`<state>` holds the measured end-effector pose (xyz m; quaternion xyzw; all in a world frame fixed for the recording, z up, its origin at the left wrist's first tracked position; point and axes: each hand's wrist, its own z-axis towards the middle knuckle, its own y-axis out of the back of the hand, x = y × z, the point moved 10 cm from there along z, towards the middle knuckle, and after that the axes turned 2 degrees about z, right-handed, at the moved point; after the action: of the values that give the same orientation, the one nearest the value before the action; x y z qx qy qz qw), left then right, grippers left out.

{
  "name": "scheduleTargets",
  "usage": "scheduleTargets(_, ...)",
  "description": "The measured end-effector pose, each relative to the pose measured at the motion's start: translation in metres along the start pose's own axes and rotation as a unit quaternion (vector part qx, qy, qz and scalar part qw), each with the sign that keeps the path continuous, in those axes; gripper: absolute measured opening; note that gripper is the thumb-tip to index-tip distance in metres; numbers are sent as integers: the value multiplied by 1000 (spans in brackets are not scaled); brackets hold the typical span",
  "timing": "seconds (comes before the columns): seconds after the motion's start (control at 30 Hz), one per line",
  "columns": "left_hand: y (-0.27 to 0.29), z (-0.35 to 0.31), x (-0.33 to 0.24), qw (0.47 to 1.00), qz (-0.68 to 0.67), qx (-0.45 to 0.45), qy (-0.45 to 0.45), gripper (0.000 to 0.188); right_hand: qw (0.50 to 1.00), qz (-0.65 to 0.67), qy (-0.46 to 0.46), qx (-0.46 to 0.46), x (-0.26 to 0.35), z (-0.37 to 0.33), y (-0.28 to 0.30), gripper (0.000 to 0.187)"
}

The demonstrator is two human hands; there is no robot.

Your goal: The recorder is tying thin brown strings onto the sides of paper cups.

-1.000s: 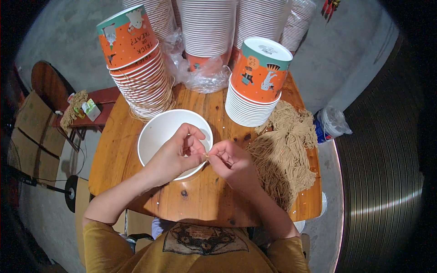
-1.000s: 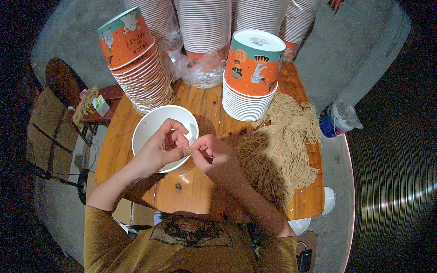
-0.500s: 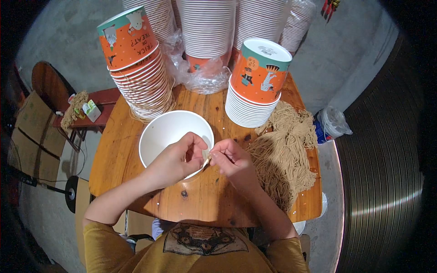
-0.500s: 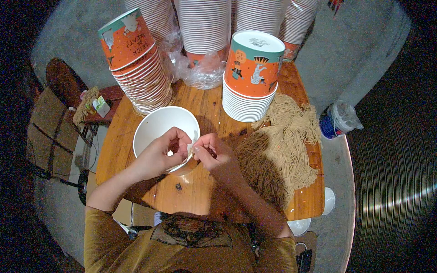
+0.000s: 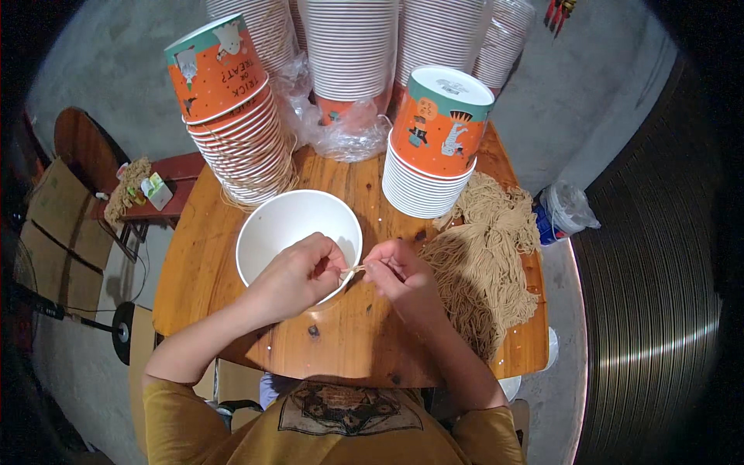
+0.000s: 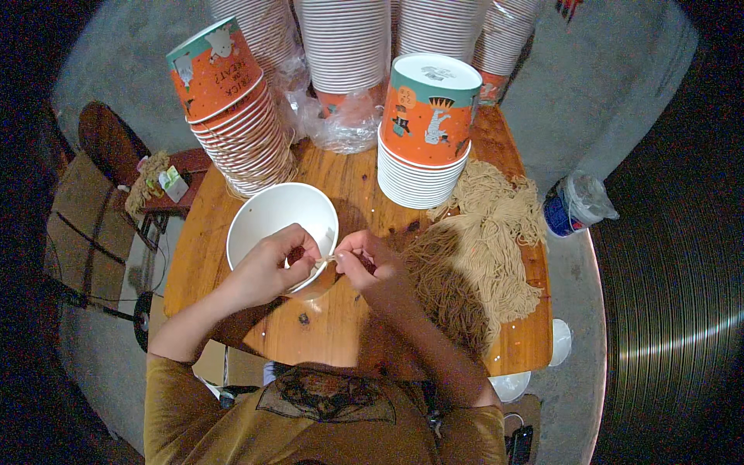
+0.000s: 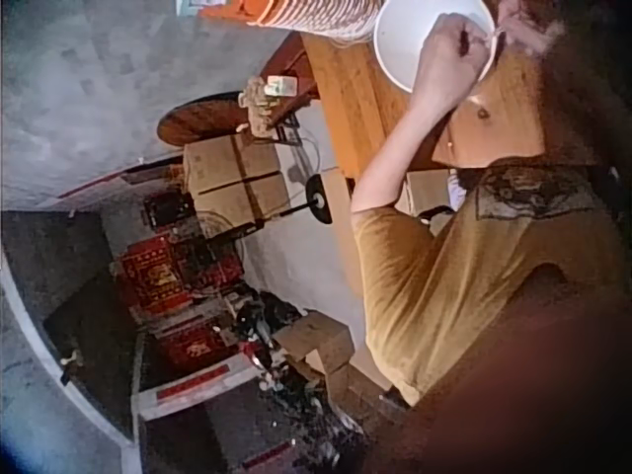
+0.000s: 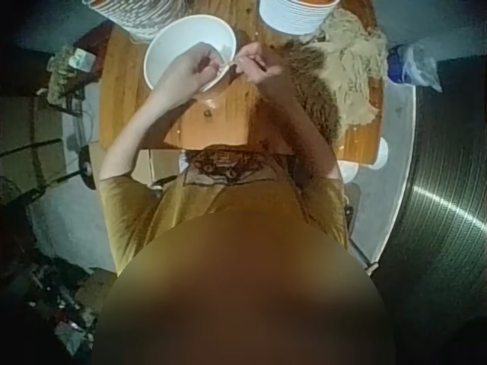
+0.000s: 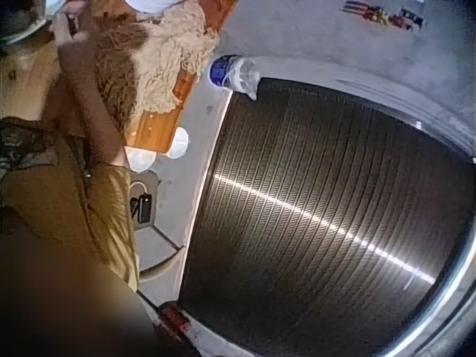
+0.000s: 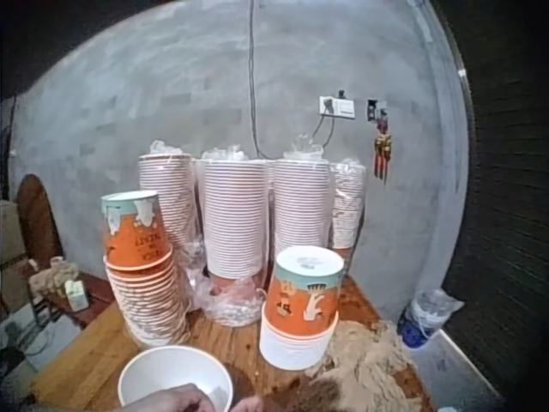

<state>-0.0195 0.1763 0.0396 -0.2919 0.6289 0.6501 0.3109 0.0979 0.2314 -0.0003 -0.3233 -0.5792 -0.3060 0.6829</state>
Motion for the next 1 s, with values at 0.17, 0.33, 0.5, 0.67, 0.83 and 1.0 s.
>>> scheduleTargets(0.17,-2,1,-2,1000,9,3,-10,11,994,-74,83,6,6,-1,0,10)
scheduleTargets(0.33,-2,0,0,1000,4,5,2,11,921,-333,201,20,46,-9,-20,18)
scheduleTargets(0.5,-2,0,-1,1000,5,6,12,11,869,-382,313,-19,62,-20,-24,20)
scheduleTargets(0.67,7,-5,-4,995,84,-37,-36,7,867,-404,290,-18,56,-22,-17,15)
scheduleTargets(0.83,10,-5,-15,988,97,-60,-103,5,908,-378,182,1,36,-22,-14,13)
scheduleTargets(1.0,13,-5,-7,998,31,-42,-43,13,939,-330,70,66,34,-20,-2,12)
